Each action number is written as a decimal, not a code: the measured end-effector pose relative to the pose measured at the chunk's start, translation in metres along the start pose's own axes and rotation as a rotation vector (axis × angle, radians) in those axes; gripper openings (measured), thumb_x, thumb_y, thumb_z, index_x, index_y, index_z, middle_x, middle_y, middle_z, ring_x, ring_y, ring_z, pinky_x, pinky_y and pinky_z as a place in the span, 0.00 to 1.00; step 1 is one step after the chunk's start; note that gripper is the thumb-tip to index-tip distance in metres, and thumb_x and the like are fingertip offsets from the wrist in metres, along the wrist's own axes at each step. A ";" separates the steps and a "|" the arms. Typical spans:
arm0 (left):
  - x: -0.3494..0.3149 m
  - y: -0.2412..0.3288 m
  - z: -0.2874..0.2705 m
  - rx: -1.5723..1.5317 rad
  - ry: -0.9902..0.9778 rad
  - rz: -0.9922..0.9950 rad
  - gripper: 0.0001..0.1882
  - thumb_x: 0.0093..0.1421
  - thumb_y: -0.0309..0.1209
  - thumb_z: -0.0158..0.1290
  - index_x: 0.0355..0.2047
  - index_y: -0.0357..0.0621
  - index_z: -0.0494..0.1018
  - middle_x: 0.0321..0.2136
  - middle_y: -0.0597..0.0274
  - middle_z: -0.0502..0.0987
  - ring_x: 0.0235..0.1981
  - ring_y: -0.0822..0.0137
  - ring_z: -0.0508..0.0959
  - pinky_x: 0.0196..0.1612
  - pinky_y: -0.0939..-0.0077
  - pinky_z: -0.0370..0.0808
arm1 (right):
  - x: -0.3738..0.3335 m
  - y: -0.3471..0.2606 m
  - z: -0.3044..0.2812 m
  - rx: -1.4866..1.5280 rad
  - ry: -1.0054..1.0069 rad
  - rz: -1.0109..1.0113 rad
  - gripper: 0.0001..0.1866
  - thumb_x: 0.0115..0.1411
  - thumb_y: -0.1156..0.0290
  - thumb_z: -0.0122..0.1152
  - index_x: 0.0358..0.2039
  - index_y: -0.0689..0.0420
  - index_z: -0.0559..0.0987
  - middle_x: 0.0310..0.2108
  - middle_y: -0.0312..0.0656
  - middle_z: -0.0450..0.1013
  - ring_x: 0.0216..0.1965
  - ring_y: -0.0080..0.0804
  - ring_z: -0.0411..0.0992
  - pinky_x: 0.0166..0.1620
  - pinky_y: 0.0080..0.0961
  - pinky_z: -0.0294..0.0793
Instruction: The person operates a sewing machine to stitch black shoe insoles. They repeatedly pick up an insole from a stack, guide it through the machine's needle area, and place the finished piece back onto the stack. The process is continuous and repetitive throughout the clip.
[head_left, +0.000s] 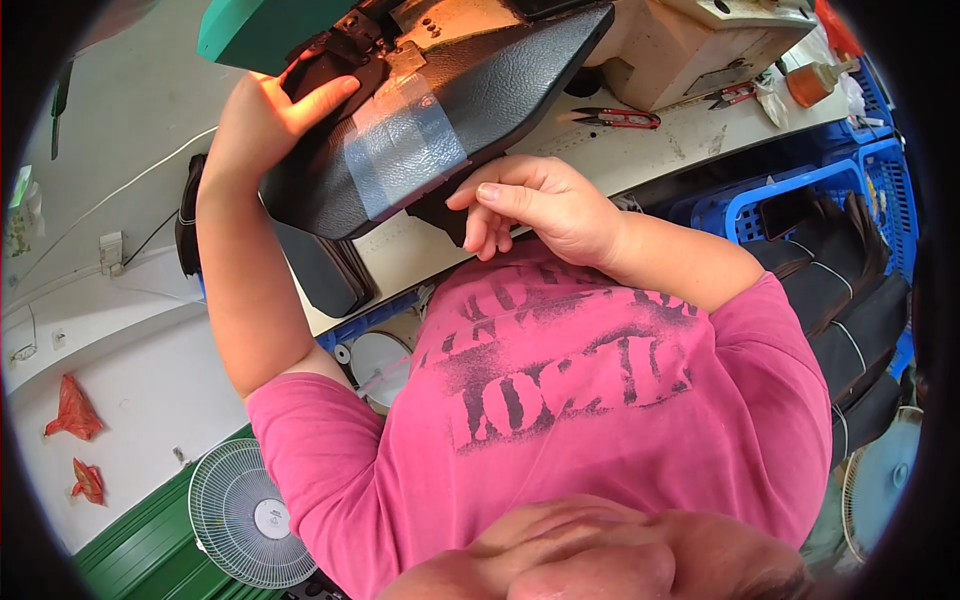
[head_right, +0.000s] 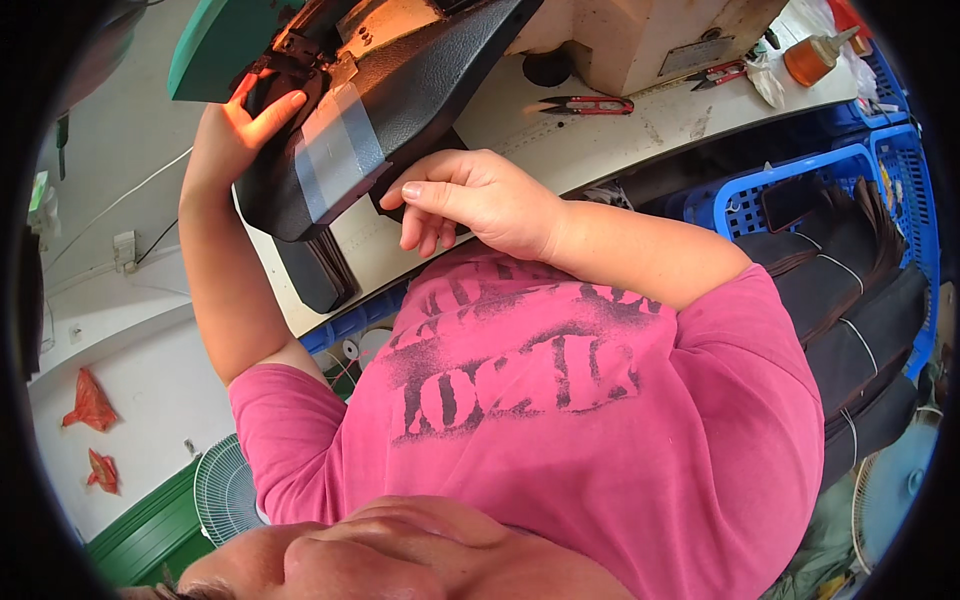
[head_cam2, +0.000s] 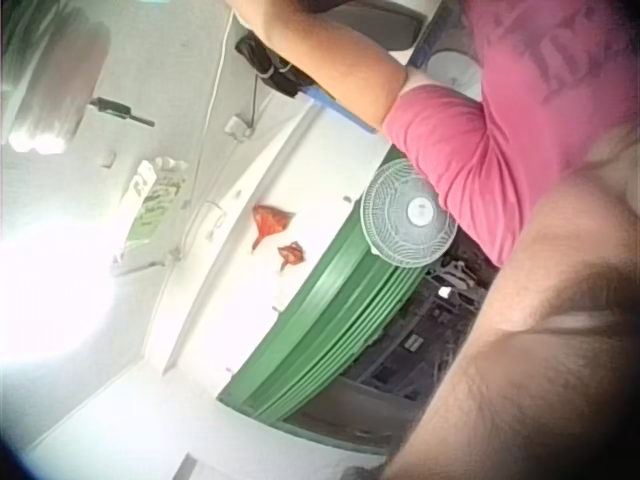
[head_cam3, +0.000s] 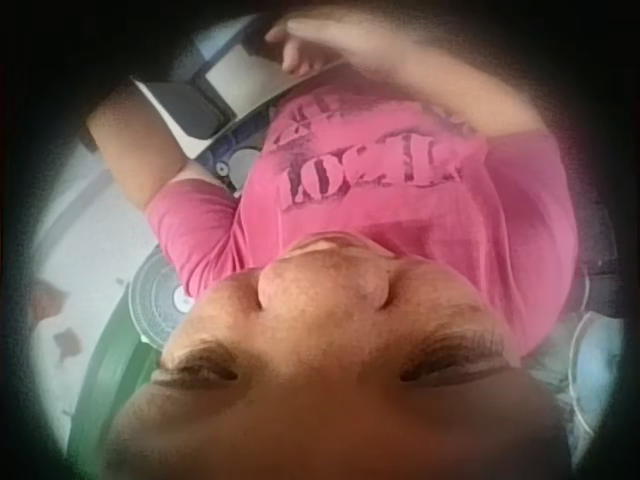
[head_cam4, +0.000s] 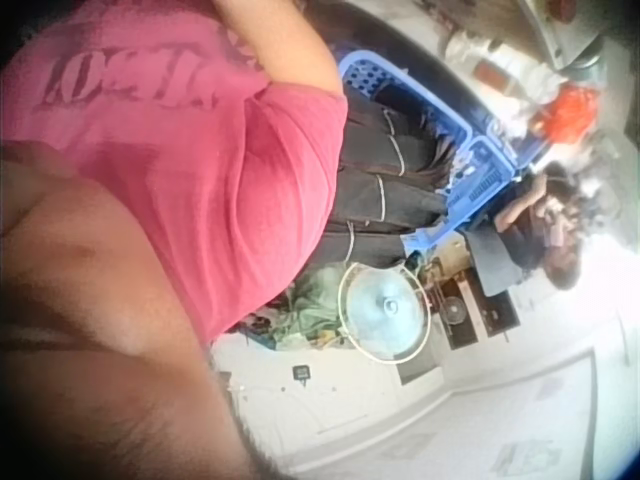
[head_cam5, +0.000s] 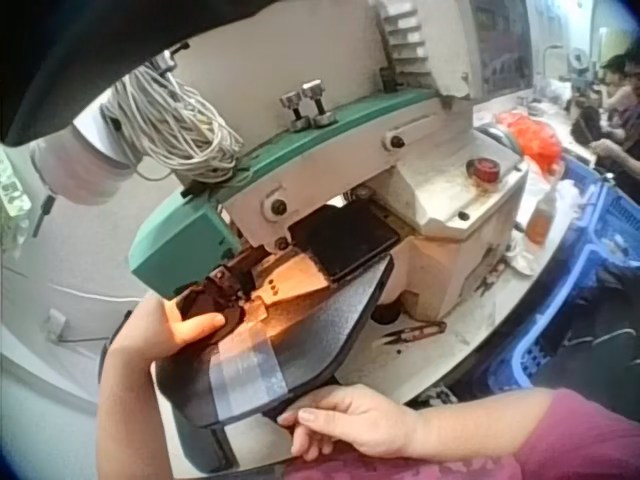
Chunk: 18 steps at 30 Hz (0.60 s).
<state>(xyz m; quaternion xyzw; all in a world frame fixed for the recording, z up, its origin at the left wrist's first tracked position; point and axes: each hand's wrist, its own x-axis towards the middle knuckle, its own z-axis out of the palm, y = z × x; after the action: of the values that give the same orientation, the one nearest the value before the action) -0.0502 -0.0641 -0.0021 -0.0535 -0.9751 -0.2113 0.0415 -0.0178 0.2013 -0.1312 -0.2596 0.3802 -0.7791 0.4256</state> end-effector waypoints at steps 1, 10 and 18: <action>0.006 -0.014 0.001 -0.063 0.009 0.044 0.26 0.50 0.41 0.65 0.45 0.37 0.74 0.38 0.57 0.80 0.40 0.68 0.78 0.45 0.72 0.72 | 0.000 0.002 0.000 0.001 0.001 0.002 0.16 0.68 0.64 0.46 0.45 0.62 0.77 0.30 0.42 0.78 0.30 0.27 0.75 0.33 0.19 0.72; 0.040 -0.105 -0.014 -0.067 0.037 0.024 0.18 0.55 0.35 0.62 0.42 0.36 0.75 0.39 0.65 0.79 0.39 0.71 0.76 0.44 0.75 0.72 | -0.003 0.003 0.006 0.037 0.026 0.046 0.16 0.66 0.64 0.47 0.45 0.63 0.76 0.31 0.45 0.78 0.30 0.29 0.75 0.34 0.20 0.72; -0.081 -0.007 0.007 0.105 0.171 0.185 0.25 0.48 0.37 0.65 0.46 0.39 0.76 0.51 0.53 0.75 0.56 0.55 0.70 0.59 0.66 0.63 | 0.003 0.004 0.016 0.222 -0.107 0.195 0.22 0.67 0.61 0.45 0.51 0.67 0.71 0.40 0.50 0.76 0.41 0.36 0.76 0.44 0.26 0.75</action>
<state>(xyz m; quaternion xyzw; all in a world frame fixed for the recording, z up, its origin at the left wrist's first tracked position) 0.0292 -0.0744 -0.0196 -0.1227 -0.9686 -0.1588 0.1465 -0.0060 0.1916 -0.1247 -0.2139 0.2920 -0.7564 0.5449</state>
